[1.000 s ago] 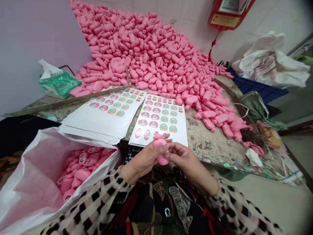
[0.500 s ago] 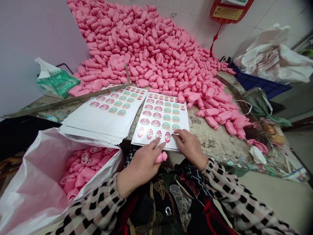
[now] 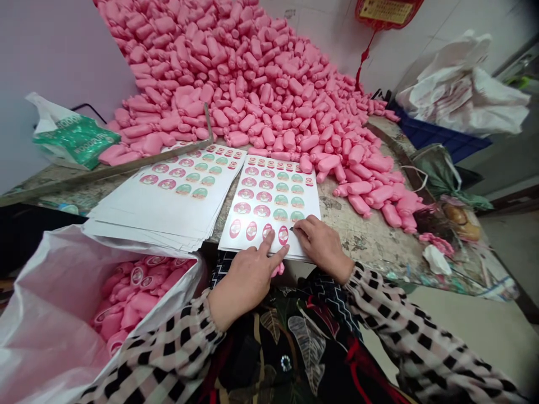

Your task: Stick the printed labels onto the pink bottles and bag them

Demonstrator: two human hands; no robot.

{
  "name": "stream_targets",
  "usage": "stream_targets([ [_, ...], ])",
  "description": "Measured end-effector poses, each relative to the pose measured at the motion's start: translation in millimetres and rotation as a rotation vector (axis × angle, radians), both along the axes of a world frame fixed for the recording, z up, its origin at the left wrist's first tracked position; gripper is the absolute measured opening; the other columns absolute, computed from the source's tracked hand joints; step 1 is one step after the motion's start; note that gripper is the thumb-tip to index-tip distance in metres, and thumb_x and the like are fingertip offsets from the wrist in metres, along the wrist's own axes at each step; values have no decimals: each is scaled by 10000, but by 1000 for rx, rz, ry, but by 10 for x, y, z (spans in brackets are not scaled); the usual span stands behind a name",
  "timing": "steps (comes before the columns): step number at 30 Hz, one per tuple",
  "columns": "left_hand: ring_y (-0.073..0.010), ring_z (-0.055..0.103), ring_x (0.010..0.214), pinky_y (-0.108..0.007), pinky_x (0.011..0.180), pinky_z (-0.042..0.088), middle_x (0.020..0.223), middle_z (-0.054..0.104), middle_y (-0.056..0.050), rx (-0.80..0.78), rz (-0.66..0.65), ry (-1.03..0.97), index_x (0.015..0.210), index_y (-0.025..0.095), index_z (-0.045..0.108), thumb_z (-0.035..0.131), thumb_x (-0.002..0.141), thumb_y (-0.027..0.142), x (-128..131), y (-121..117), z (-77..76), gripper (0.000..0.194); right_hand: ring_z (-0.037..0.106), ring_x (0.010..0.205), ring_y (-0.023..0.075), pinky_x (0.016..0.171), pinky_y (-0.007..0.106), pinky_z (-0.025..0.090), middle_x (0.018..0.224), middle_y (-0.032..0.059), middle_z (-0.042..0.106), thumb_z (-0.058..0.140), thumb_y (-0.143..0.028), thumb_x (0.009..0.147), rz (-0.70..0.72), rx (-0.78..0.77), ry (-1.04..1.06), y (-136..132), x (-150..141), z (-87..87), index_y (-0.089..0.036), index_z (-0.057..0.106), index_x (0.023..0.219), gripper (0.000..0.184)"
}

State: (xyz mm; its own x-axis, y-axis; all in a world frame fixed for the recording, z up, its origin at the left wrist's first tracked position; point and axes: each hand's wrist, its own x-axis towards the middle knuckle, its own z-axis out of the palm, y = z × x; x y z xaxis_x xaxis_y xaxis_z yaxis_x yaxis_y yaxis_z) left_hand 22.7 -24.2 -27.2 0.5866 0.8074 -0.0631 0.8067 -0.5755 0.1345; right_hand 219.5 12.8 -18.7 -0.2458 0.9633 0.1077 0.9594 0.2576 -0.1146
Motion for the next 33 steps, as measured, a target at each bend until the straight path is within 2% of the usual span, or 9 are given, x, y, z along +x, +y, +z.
stream_targets([
  [5,-201,594,798,-356,697,443,1517,193,-140,78,-1,63,1415,359,290,423,904,311,31,-24,-59,530,552,826,151,601,266,300,948,29,590,408,-319,939,73,-22,-62,34,37,33,-253,617,988,225],
  [12,-204,583,787,-347,682,432,1520,149,-176,150,7,76,1439,355,222,451,891,300,53,-55,-153,597,550,824,151,619,258,325,949,29,580,417,-299,931,133,-25,-30,84,93,21,-252,630,982,224],
  [19,-211,587,792,-342,662,420,1515,172,-178,139,24,92,1424,377,249,484,872,267,61,-54,-159,610,542,832,138,660,238,376,983,46,554,429,-270,923,175,-39,91,109,149,-39,-221,641,993,229],
  [33,-212,595,815,-346,671,430,1520,124,-197,129,9,78,1436,356,216,482,864,239,48,-54,-133,642,531,781,136,646,244,368,964,51,561,442,-225,903,281,-76,8,212,192,46,-213,652,1003,233],
])
